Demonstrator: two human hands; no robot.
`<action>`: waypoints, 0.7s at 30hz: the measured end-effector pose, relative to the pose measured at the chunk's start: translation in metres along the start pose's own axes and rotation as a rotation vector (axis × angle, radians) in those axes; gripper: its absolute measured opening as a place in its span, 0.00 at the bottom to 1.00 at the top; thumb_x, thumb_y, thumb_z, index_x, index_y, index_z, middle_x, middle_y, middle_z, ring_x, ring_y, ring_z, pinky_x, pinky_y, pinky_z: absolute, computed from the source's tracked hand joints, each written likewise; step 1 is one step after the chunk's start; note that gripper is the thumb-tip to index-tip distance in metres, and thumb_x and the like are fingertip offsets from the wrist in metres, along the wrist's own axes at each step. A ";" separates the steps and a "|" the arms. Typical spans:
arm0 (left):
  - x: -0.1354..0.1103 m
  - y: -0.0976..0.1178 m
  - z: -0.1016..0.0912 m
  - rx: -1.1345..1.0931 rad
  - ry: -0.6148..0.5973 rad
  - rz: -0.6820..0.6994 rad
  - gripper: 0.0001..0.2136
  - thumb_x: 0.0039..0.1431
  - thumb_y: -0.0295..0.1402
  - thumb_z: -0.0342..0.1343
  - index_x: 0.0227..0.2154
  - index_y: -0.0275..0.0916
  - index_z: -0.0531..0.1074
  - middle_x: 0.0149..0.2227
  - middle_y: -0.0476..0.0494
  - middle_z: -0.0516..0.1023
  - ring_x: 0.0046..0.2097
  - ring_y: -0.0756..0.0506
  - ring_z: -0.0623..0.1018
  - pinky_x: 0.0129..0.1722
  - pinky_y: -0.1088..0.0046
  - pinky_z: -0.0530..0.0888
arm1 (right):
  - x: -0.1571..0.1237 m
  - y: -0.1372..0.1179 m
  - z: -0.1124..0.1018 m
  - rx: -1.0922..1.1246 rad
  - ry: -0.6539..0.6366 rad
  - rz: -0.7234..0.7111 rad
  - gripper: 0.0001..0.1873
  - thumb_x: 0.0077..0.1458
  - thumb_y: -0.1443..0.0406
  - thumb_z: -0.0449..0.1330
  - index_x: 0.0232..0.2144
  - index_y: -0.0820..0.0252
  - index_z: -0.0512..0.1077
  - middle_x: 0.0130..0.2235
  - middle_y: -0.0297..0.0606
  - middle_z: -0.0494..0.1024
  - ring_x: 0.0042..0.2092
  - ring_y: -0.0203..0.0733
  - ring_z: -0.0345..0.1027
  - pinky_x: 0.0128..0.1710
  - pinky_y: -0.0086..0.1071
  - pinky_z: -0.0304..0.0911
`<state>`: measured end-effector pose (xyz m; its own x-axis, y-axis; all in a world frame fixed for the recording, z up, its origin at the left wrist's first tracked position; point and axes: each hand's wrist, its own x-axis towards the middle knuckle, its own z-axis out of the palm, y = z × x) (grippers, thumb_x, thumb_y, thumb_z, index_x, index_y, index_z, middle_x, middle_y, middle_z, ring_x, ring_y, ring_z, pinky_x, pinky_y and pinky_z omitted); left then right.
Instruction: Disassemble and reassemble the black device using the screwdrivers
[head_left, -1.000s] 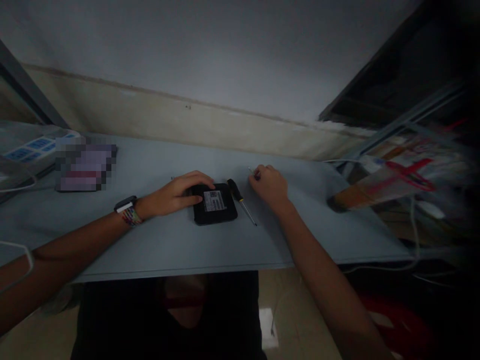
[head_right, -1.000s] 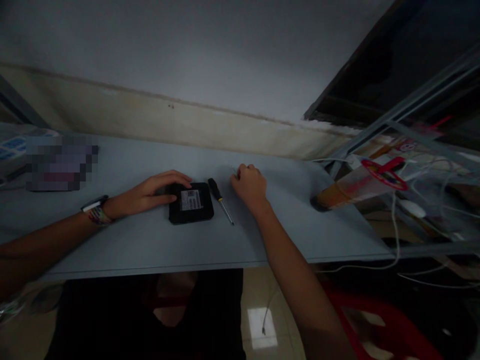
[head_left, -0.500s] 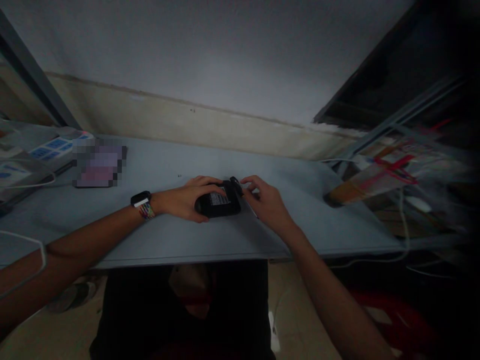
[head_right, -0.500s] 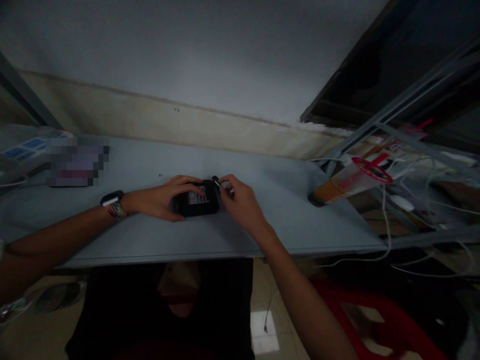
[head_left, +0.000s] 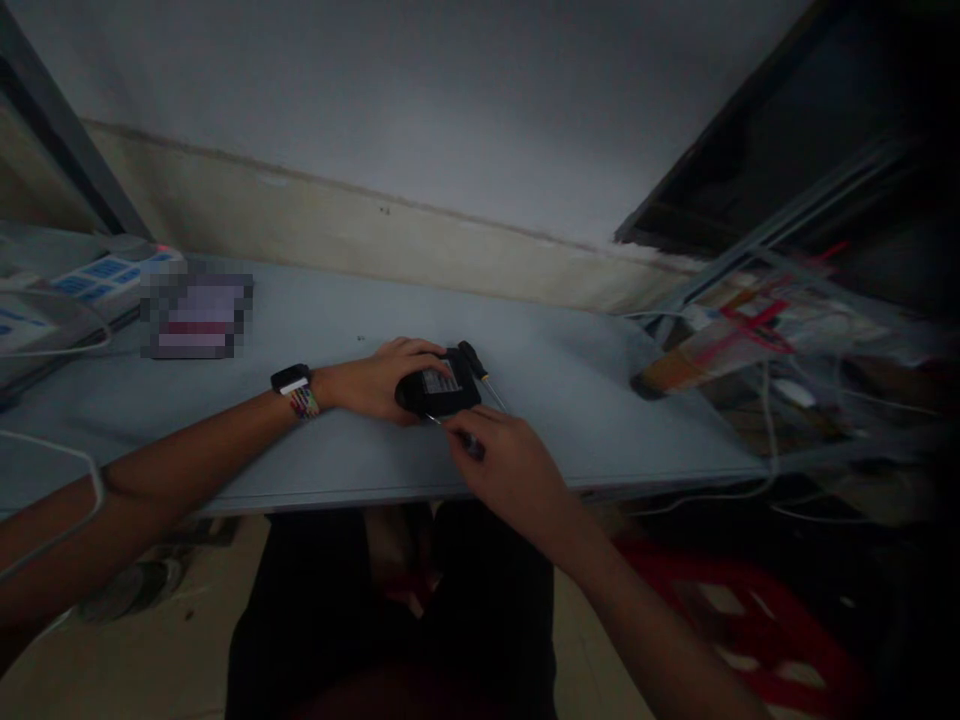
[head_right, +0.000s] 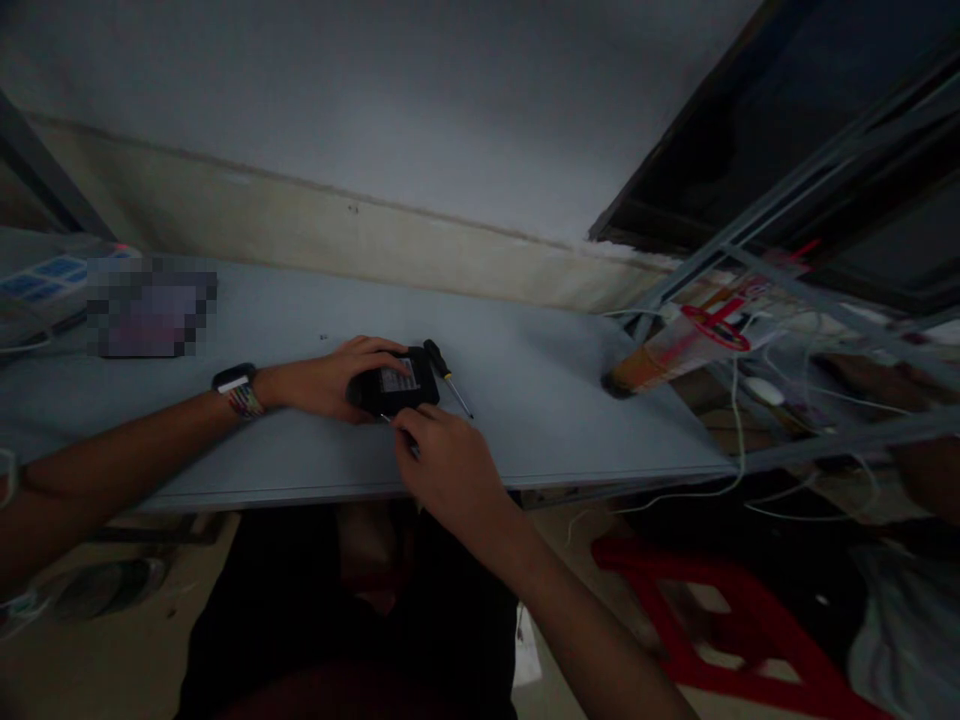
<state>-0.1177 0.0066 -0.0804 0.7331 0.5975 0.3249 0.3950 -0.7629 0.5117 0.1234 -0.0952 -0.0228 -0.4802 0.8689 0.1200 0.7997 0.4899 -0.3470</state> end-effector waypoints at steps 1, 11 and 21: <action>0.000 -0.001 0.000 0.001 0.001 0.000 0.34 0.52 0.43 0.72 0.62 0.48 0.71 0.70 0.34 0.67 0.70 0.29 0.68 0.70 0.42 0.62 | 0.000 -0.002 0.000 -0.022 -0.008 0.005 0.10 0.67 0.71 0.59 0.40 0.60 0.81 0.40 0.41 0.84 0.39 0.42 0.77 0.43 0.34 0.66; 0.001 0.000 -0.002 0.007 0.006 0.010 0.33 0.51 0.42 0.73 0.61 0.48 0.72 0.69 0.35 0.68 0.69 0.29 0.69 0.70 0.42 0.63 | 0.009 -0.027 -0.020 -0.368 -0.156 -0.015 0.13 0.70 0.69 0.55 0.42 0.60 0.81 0.42 0.40 0.85 0.39 0.45 0.81 0.35 0.37 0.62; 0.001 -0.003 -0.005 0.010 -0.015 0.068 0.32 0.54 0.42 0.71 0.62 0.47 0.71 0.68 0.31 0.69 0.69 0.30 0.69 0.69 0.41 0.63 | 0.037 -0.076 -0.034 -0.569 -0.343 -0.147 0.16 0.64 0.79 0.56 0.45 0.69 0.83 0.39 0.54 0.86 0.40 0.50 0.84 0.36 0.35 0.71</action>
<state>-0.1209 0.0112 -0.0771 0.7663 0.5408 0.3468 0.3497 -0.8039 0.4811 0.0568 -0.0980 0.0397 -0.6102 0.7650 -0.2062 0.7374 0.6435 0.2053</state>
